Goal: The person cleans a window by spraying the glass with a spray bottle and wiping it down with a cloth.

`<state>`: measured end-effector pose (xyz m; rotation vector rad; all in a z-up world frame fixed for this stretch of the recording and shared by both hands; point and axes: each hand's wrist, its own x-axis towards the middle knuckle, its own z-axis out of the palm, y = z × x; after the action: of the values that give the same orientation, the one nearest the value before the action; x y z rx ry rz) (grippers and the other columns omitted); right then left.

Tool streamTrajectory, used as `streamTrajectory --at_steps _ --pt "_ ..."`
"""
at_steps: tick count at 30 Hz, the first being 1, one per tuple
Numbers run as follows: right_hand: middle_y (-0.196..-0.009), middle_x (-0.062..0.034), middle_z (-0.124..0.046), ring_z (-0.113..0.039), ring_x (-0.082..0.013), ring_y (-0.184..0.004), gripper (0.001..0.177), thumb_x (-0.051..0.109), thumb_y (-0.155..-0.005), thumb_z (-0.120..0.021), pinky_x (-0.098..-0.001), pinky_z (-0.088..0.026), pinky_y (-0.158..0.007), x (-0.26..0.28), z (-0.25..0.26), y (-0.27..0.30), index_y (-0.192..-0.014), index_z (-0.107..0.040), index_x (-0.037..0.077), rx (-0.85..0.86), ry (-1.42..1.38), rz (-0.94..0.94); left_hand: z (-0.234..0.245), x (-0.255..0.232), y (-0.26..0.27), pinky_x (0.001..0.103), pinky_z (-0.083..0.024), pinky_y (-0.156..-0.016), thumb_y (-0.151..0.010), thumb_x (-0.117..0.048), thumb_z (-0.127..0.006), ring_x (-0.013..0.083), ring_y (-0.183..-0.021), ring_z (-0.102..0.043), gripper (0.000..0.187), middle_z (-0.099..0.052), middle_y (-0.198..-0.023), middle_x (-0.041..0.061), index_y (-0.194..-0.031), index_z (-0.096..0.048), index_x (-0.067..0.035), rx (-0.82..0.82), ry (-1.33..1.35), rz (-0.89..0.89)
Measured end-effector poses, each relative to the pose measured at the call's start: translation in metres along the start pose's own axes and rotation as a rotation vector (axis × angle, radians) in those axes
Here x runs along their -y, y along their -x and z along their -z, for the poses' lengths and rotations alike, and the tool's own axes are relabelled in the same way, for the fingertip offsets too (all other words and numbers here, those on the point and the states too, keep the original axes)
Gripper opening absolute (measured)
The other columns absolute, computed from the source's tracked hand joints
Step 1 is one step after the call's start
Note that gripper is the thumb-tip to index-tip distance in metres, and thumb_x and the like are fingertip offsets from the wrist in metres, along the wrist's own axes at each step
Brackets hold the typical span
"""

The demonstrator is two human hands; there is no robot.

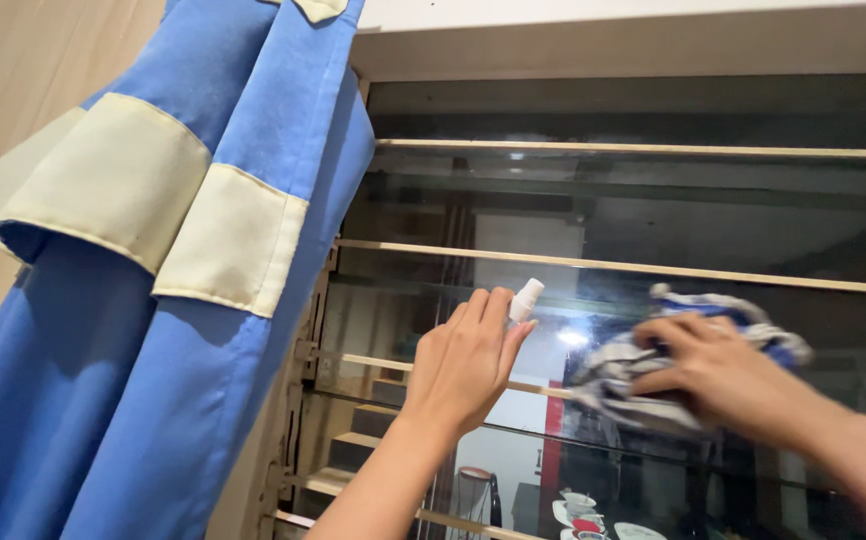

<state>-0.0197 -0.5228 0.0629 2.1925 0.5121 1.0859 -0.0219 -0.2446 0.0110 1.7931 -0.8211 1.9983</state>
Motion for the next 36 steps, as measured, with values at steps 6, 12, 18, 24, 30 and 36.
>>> streamTrajectory --at_steps 6,12,18,24,30,36 --pt "-0.158 0.0112 -0.039 -0.036 -0.019 -0.15 0.053 0.025 -0.077 -0.083 -0.0397 -0.041 -0.122 -0.089 -0.063 0.04 -0.118 -0.071 0.056 0.264 0.249 -0.183 0.002 0.0 0.004 0.042 -0.054 -0.063 -0.102 -0.034 -0.056 0.0299 -0.086 -0.066 0.029 -0.063 -0.096 0.01 -0.112 -0.059 -0.007 0.016 0.017 -0.004" --pt "-0.154 0.0009 -0.046 -0.047 -0.0234 -0.138 0.075 0.029 -0.069 -0.084 -0.0416 -0.044 -0.117 -0.079 -0.057 0.021 -0.135 -0.062 0.056 -0.109 0.099 -0.228 -0.002 -0.003 0.0 0.042 -0.054 -0.063 -0.102 -0.034 -0.056 0.0296 -0.085 -0.066 0.03 -0.062 -0.095 0.01 -0.113 -0.059 -0.006 0.005 0.01 -0.018" --pt "-0.152 -0.0051 -0.047 -0.049 -0.0274 -0.132 0.076 0.012 -0.074 -0.079 -0.0429 -0.042 -0.113 -0.041 -0.032 0.01 -0.143 -0.064 0.04 -0.203 0.058 0.04 -0.024 -0.017 -0.008 0.043 -0.053 -0.064 -0.102 -0.034 -0.058 0.031 -0.089 -0.067 0.029 -0.063 -0.096 0.01 -0.109 -0.058 -0.007 0.015 0.045 -0.04" --pt "-0.152 0.0079 -0.047 -0.05 -0.0206 -0.134 0.066 0.019 -0.072 -0.08 -0.0377 -0.045 -0.115 -0.093 -0.058 0.068 -0.129 -0.069 0.052 -0.035 0.079 -0.099 -0.052 -0.042 -0.016 0.043 -0.054 -0.064 -0.101 -0.036 -0.059 0.0302 -0.088 -0.067 0.029 -0.063 -0.096 0.01 -0.11 -0.057 -0.008 -0.012 0.084 -0.068" --pt "-0.151 0.0054 -0.046 -0.051 -0.019 -0.13 0.073 0.014 -0.067 -0.083 -0.037 -0.05 -0.111 -0.075 -0.045 0.073 -0.131 -0.067 0.046 0.015 -0.001 -0.231 -0.073 -0.071 -0.023 0.045 -0.053 -0.064 -0.1 -0.034 -0.06 0.0311 -0.09 -0.067 0.028 -0.063 -0.096 0.009 -0.109 -0.057 -0.008 -0.003 0.124 -0.058" --pt "-0.146 0.0105 -0.052 -0.051 -0.017 -0.133 0.071 0.007 -0.07 -0.08 -0.0374 -0.051 -0.11 -0.12 -0.068 0.114 -0.126 -0.072 0.049 0.072 -0.053 -0.244 -0.082 -0.091 -0.023 0.045 -0.053 -0.065 -0.101 -0.034 -0.059 0.0316 -0.089 -0.067 0.027 -0.063 -0.096 0.01 -0.109 -0.057 -0.008 0.005 0.156 -0.062"
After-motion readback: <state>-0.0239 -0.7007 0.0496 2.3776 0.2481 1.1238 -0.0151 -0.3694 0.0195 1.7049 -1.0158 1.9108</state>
